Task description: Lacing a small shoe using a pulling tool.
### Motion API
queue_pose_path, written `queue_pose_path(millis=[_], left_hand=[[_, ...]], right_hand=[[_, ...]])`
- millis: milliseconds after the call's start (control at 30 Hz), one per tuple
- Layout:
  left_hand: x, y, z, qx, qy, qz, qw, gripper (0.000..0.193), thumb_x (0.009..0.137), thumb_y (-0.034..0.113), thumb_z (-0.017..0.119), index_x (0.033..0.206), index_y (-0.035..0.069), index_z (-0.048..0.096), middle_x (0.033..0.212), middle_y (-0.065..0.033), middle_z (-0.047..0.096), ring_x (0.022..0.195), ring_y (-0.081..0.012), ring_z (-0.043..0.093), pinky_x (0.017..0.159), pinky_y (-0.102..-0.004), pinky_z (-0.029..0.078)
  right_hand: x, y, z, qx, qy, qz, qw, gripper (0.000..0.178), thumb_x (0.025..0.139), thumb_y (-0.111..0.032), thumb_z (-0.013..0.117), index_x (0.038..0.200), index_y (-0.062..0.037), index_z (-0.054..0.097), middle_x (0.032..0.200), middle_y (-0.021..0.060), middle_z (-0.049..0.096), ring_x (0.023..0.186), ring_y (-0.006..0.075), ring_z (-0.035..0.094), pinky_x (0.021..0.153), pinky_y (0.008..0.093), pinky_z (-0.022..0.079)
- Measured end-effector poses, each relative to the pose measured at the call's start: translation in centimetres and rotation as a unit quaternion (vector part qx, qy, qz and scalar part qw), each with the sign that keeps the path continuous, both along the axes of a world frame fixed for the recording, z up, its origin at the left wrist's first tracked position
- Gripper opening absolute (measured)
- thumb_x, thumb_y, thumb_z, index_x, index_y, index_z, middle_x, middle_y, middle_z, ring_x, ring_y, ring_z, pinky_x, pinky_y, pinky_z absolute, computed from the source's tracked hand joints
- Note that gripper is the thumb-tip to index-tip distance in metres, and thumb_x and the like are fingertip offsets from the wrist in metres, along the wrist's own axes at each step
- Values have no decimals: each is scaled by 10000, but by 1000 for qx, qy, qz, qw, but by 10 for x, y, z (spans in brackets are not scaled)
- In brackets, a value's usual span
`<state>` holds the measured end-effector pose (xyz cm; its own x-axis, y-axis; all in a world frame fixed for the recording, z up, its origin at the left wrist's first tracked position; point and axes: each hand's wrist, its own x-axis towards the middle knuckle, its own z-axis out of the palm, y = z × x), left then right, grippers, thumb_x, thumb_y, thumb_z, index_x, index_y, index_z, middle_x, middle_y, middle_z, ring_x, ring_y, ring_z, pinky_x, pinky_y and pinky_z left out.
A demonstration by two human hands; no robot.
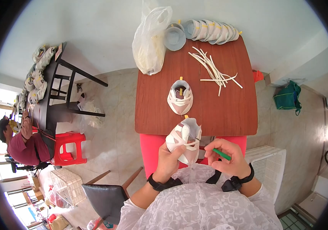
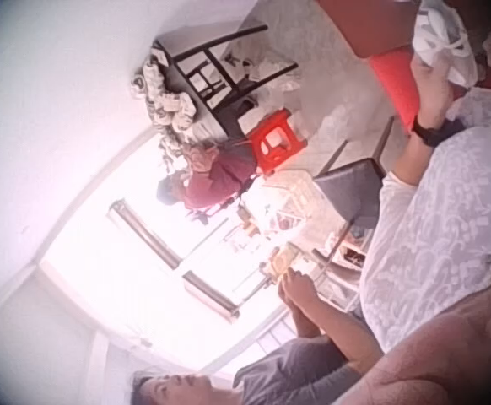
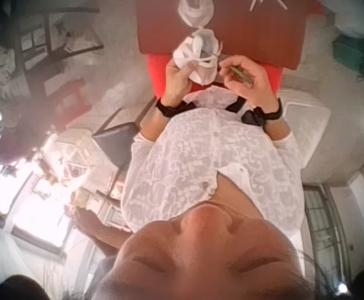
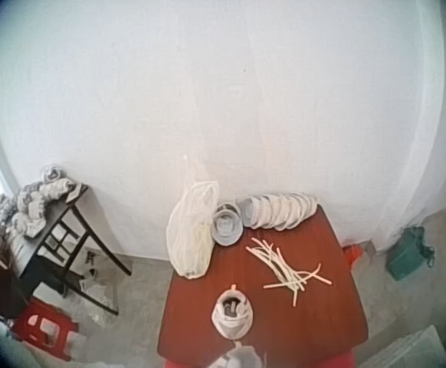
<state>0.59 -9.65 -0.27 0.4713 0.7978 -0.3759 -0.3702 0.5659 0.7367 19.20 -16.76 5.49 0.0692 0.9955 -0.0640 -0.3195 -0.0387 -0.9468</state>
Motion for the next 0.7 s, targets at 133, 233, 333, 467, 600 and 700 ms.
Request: queue_pose_path(millis=[133,233,333,467,600,700], left_hand=[[0,0,1,1,1,9,1000,351,847,-14,579,1192,-28,511,1070,-133,640,958,-196,624,859,-342,497],[0,-1,2,-2,3,9,1000,350,847,-14,578,1190,-28,512,1068,-129,640,957,-191,621,857,-338,496],[1,-2,4,-3,-1,3,1000,349,845,-13,579,1188,-26,514,1064,-122,640,959,-185,617,855,-335,495],[1,-2,4,3,7,-9,1000,340,842,30,599,1171,-12,522,1107,-119,618,994,-201,610,883,-367,493],[3,-3,7,0,7,-15,1000,326,846,26,591,1163,-14,525,1101,-128,622,991,-203,611,881,-369,495],[5,-5,7,1,3,-15,1000,313,851,25,584,1156,-17,527,1100,-138,623,983,-209,615,876,-365,497]], right_hand=[[9,-1,-10,-20,42,-19,999,78,849,-31,597,920,0,593,691,18,560,555,91,531,502,223,432],[13,-3,-28,5,91,-22,996,83,884,-54,555,935,2,587,663,13,554,537,71,507,485,209,412],[3,0,-18,-61,45,-45,996,91,906,-70,526,911,0,585,675,19,565,522,59,492,478,207,409],[-5,6,-9,-88,91,-75,989,83,891,-48,539,846,3,587,696,29,586,547,62,520,498,201,414],[-8,7,-14,11,-78,-43,996,57,856,-34,584,887,9,564,722,38,600,604,80,555,545,212,437],[-15,12,-26,98,-170,-55,979,97,836,-37,613,897,5,551,759,58,630,643,87,576,578,226,457]])
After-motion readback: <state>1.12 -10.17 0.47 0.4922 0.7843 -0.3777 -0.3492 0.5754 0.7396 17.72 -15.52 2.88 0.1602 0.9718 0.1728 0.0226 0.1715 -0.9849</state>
